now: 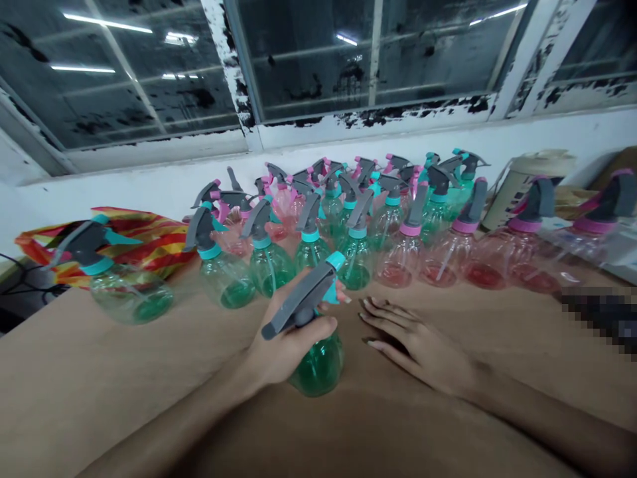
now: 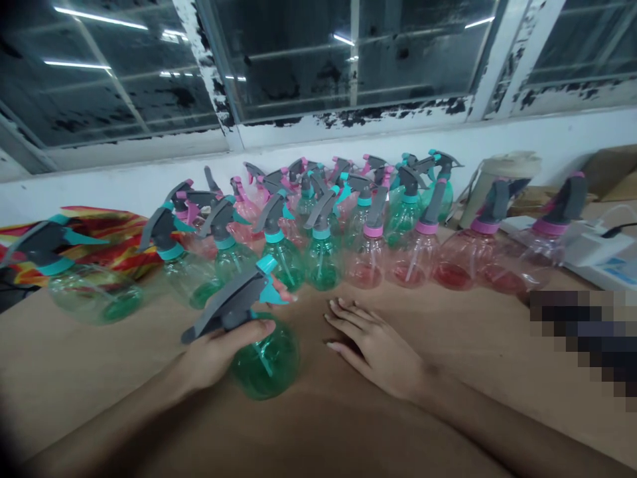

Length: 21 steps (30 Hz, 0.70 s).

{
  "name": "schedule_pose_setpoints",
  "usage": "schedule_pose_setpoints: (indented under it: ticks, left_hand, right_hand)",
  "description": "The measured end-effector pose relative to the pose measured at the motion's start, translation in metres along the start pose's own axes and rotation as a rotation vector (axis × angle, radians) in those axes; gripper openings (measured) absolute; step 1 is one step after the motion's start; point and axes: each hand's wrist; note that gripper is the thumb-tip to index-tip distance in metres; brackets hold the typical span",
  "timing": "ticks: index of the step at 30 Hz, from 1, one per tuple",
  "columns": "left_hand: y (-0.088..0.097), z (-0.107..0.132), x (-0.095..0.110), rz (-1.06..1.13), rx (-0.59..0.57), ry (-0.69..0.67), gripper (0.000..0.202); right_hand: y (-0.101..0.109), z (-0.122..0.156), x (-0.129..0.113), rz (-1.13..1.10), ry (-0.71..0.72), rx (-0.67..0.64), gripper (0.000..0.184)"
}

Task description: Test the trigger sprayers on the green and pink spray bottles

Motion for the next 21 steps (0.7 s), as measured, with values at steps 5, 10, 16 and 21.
schedule_pose_setpoints:
  ticks: [5, 10, 16, 21]
  left_hand:
    - [-0.0011, -0.0022, 0.0034, 0.051, 0.041, 0.001, 0.013]
    - [-0.0029, -0.0011, 0.0041, -0.094, 0.032, -0.030, 0.027]
    - [-0.0043, 0.0026, 0.0000, -0.149, 0.010, 0.036, 0.036]
    - [-0.0057, 0.0023, 0.0073, -0.183, 0.046, 0.009, 0.045]
  right_hand:
    - [-0.0003, 0.0005, 0.0000, 0.007, 0.008, 0.000, 0.045]
    - [-0.0011, 0.0016, 0.0004, -0.032, 0.001, 0.023, 0.045]
    - [-0.0014, 0.0021, 0.0009, -0.044, 0.002, 0.025, 0.045]
    - [-0.0011, 0.0019, 0.0005, -0.026, -0.009, 0.008, 0.045]
Point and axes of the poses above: each hand's wrist, its own z-axis away from the middle knuckle, its own y-axis out of the back of the hand, x = y × z, and after that the axes turned 11 degrees about -y, right-handed
